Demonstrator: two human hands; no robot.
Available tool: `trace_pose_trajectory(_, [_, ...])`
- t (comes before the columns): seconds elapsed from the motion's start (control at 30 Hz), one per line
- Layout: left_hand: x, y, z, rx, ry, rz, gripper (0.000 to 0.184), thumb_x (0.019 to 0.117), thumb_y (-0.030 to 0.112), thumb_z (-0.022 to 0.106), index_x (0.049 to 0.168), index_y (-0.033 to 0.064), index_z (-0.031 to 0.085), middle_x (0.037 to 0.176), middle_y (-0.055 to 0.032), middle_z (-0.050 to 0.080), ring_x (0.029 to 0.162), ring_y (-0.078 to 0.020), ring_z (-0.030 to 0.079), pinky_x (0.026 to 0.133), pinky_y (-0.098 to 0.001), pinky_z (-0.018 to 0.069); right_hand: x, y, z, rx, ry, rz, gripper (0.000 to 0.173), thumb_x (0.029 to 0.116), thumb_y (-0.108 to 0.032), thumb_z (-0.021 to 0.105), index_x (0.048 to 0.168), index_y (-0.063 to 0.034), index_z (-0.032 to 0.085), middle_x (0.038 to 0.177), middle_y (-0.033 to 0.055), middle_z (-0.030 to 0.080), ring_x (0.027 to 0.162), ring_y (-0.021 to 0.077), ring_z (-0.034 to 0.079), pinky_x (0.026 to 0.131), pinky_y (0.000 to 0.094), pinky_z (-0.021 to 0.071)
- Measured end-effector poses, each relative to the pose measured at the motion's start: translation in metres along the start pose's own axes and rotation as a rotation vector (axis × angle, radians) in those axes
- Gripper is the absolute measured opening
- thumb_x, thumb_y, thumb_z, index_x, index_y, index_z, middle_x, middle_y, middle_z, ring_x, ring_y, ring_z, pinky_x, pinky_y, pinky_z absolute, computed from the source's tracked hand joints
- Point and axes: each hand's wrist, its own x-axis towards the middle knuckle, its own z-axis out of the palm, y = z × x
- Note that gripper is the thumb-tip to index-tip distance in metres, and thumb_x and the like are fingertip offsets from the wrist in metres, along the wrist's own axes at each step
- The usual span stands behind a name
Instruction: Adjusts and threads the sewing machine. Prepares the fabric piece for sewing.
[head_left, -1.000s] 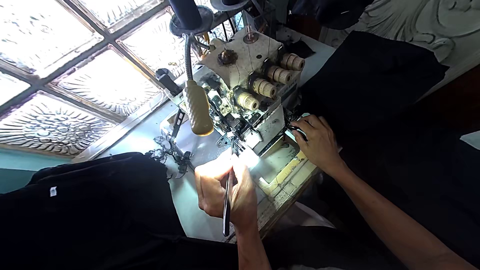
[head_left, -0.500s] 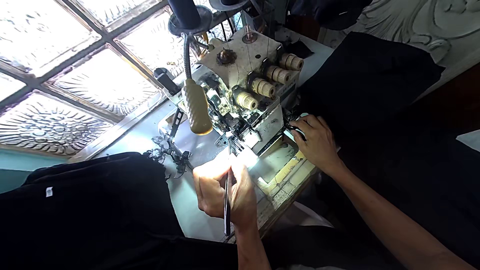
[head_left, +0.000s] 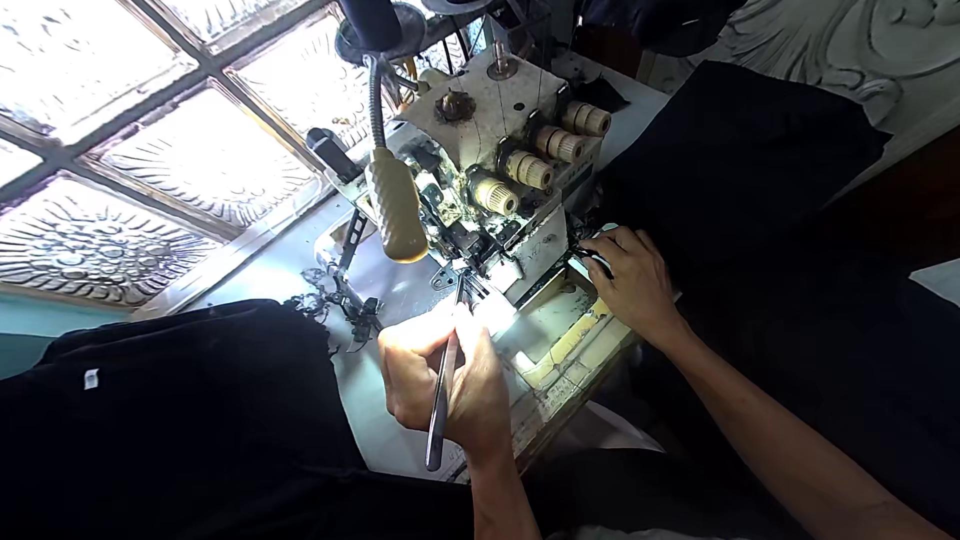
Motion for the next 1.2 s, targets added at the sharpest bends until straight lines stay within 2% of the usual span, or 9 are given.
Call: trace_pose_trajectory(1.2, [0.0002, -0.0004, 0.0015, -0.018, -0.002, -0.004, 0.007, 0.0833, -0.002, 0.069, 0.084, -0.0017, 0.062, 0.083, -0.0036, 0.068, 0.082, -0.0055, 0.069, 0.073, -0.0204, 0.058, -0.0002, -0.0014, -0.0022, 0.002, -0.012, 0.008, 0.023, 0.0995, -0.014, 0.064, 0.118, -0.0024, 0.073, 0.114, 0.0205, 0.067, 0.102, 0.0395, 0.064, 0.085, 0.0521, 0.0528])
